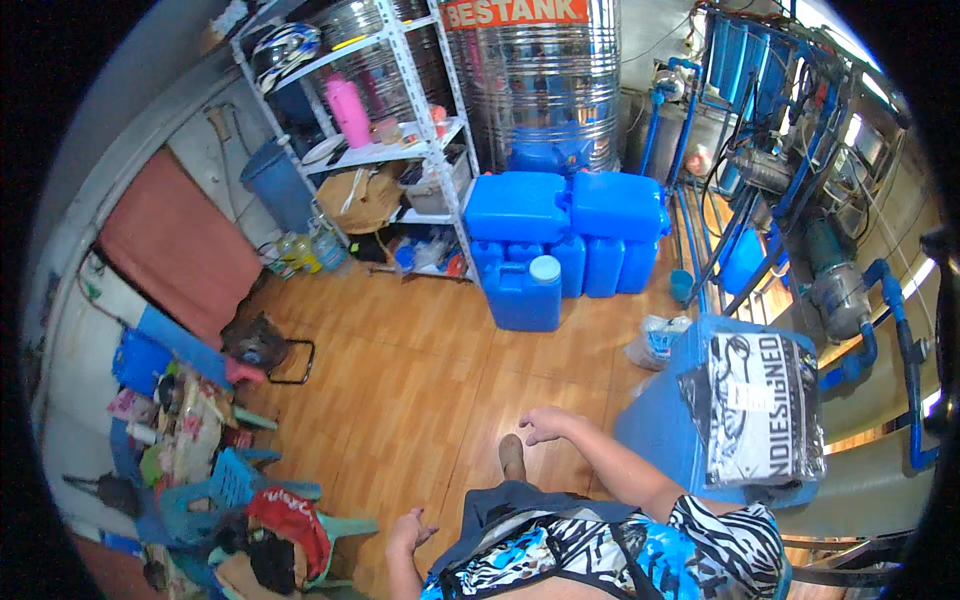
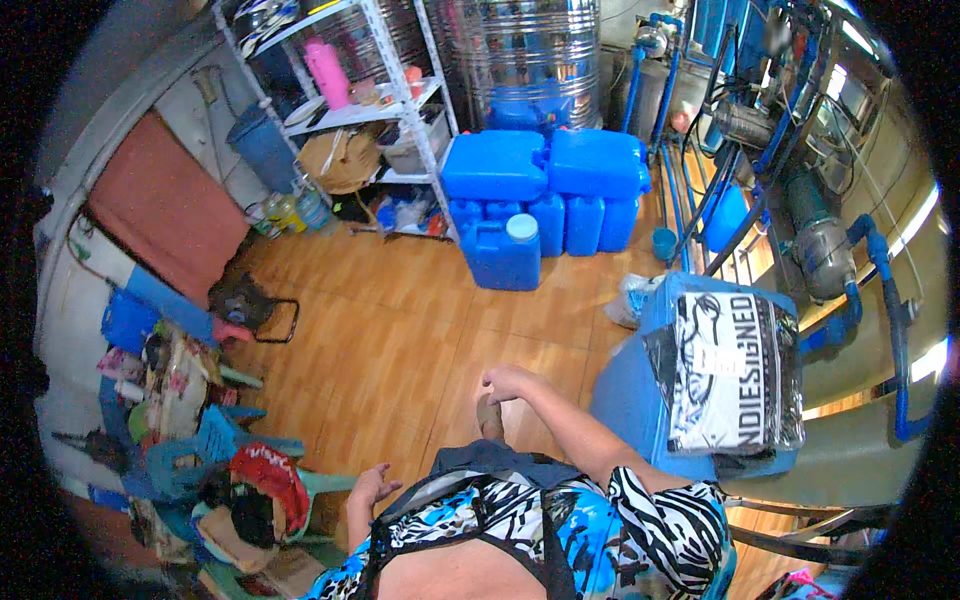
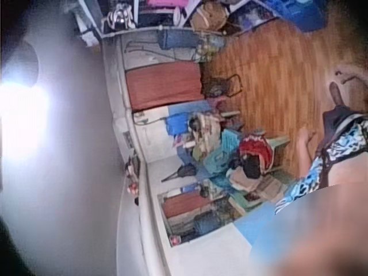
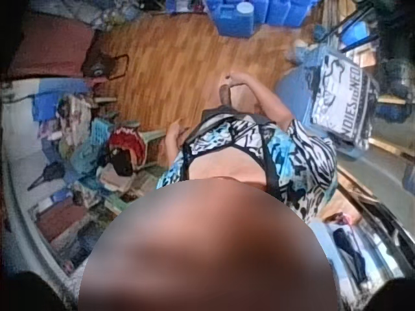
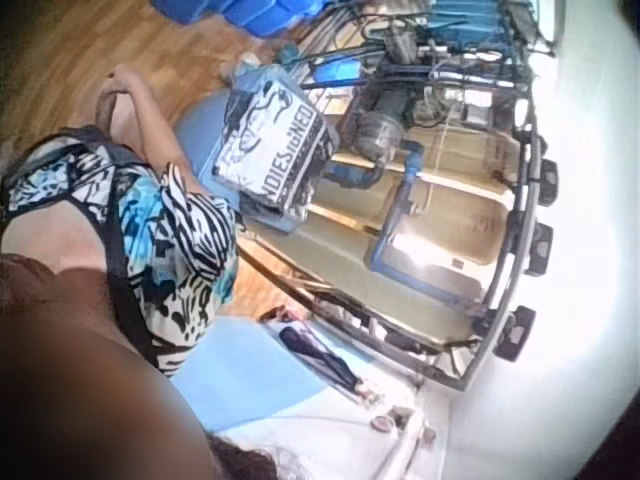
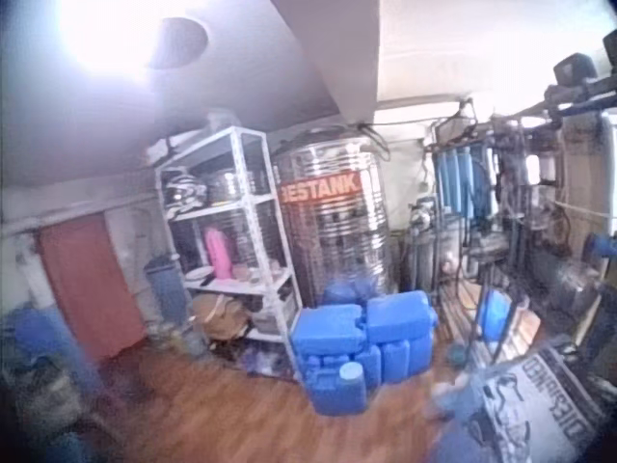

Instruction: The person sweeps the floor with a pink squeegee, then repeatedly picks up pairs of blue plastic containers and carries them to a stainless steel sink area, placing them on the floor. The person also briefly places one container into the sink.

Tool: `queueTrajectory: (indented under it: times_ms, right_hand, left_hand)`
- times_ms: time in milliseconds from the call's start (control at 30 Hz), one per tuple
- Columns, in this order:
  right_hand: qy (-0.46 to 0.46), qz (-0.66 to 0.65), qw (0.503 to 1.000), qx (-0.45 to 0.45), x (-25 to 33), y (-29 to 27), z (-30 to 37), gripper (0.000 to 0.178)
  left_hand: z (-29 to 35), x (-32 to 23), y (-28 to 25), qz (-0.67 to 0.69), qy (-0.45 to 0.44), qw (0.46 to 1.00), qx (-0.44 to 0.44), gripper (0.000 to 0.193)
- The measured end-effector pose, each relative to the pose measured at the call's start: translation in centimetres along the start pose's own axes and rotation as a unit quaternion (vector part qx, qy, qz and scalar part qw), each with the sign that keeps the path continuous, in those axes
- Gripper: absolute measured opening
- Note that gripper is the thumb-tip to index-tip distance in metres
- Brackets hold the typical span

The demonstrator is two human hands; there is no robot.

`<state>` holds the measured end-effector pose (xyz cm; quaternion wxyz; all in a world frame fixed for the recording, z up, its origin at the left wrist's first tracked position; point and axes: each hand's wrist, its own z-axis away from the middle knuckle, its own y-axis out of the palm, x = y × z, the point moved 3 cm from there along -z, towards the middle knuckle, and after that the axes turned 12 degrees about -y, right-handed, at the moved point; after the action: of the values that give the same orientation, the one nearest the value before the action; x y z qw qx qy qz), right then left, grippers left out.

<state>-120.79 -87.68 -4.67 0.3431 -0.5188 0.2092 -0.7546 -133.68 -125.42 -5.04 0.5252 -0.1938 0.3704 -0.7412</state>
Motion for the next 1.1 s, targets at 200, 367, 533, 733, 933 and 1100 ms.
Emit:
queueTrajectory:
  times_ms: [200, 367, 533, 733, 933, 1100]
  right_hand:
    - [0.106, 0.059, 0.992, -0.036, -8.1, -8.7, -3.6, 0.056]
    - [0.163, 0.043, 0.970, -0.174, -14.9, -15.2, -2.0, 0.047]
    - [0.302, -0.011, 0.920, -0.250, -22.8, -16.8, 0.7, 0.045]
    - [0.249, -0.256, 0.913, -0.195, -40.1, -19.9, 1.2, 0.047]
    - [0.436, -0.011, 0.822, -0.367, -60.0, -34.3, -1.8, 0.058]
    - [0.489, -0.018, 0.761, -0.426, -69.3, -47.7, -2.3, 0.076]
  left_hand:
    - [-13.5, -8.2, -11.3, -0.090, 0.043, 0.995, -0.010, 0.067]
    - [-22.1, -22.4, -21.1, -0.114, 0.158, 0.980, -0.043, 0.061]
    - [-26.7, -35.2, -25.3, -0.171, 0.284, 0.942, -0.051, 0.055]
    - [-35.3, -45.3, -23.4, -0.051, 0.382, 0.914, 0.129, 0.054]
    - [-45.0, -58.1, -25.8, -0.086, 0.374, 0.920, 0.073, 0.051]
    - [-52.3, -71.8, -28.7, -0.179, 0.321, 0.930, 0.023, 0.052]
